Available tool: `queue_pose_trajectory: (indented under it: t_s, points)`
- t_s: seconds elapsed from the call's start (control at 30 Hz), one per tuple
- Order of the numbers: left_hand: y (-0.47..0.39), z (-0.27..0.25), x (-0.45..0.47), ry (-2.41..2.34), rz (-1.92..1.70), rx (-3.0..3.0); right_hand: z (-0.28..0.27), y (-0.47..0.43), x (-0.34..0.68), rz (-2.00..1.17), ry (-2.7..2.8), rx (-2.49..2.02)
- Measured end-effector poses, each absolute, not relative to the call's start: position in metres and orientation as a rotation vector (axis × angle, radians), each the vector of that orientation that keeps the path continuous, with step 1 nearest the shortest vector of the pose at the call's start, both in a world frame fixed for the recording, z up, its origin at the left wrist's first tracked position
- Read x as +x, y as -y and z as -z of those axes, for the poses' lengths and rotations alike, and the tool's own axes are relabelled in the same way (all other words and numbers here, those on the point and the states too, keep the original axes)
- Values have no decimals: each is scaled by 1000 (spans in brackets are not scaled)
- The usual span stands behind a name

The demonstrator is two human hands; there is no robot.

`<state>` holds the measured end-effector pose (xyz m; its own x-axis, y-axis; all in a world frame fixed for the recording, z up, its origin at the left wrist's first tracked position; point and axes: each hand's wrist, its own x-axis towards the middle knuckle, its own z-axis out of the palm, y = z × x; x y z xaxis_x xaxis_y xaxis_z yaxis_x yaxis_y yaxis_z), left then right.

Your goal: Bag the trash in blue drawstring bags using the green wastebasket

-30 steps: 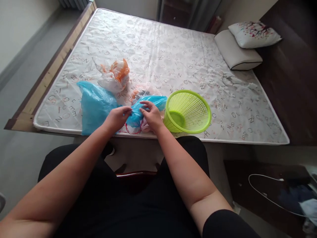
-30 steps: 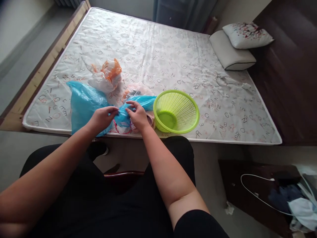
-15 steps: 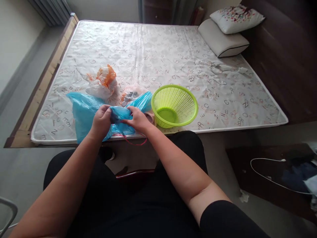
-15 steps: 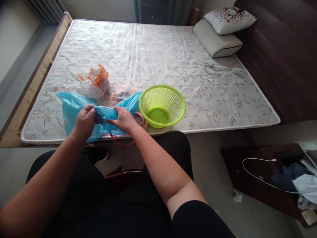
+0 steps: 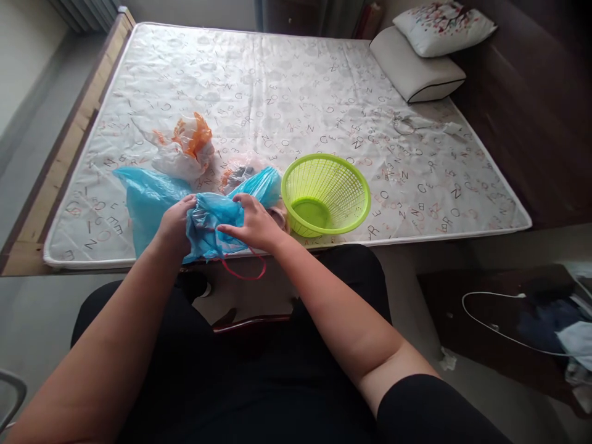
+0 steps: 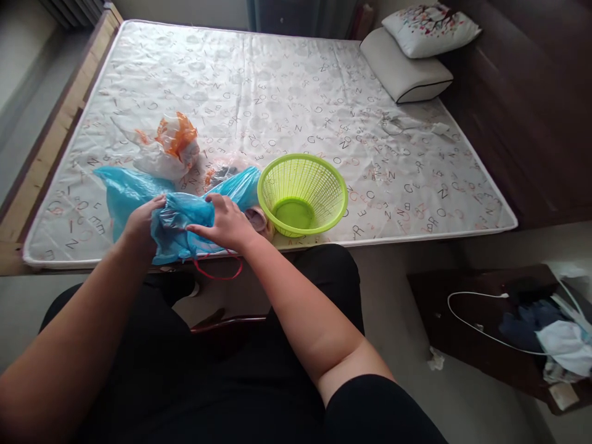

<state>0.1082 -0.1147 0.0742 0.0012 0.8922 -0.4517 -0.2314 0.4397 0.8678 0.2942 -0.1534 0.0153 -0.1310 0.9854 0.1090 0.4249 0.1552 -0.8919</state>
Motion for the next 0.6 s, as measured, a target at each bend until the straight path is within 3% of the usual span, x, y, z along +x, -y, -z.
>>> queue_pose_trajectory:
  t_s: [0.2, 0.4, 0.6]
  points:
    - [113, -82, 102, -1152, -832, 546, -11, 142, 302, -712, 1566, -1809]
    - [110, -87, 90, -1188, -794, 471, -17, 152, 285, -1026, 1577, -1491]
    - [118, -79, 105, -1106, -727, 593, 1, 156, 272, -954, 1639, -1655]
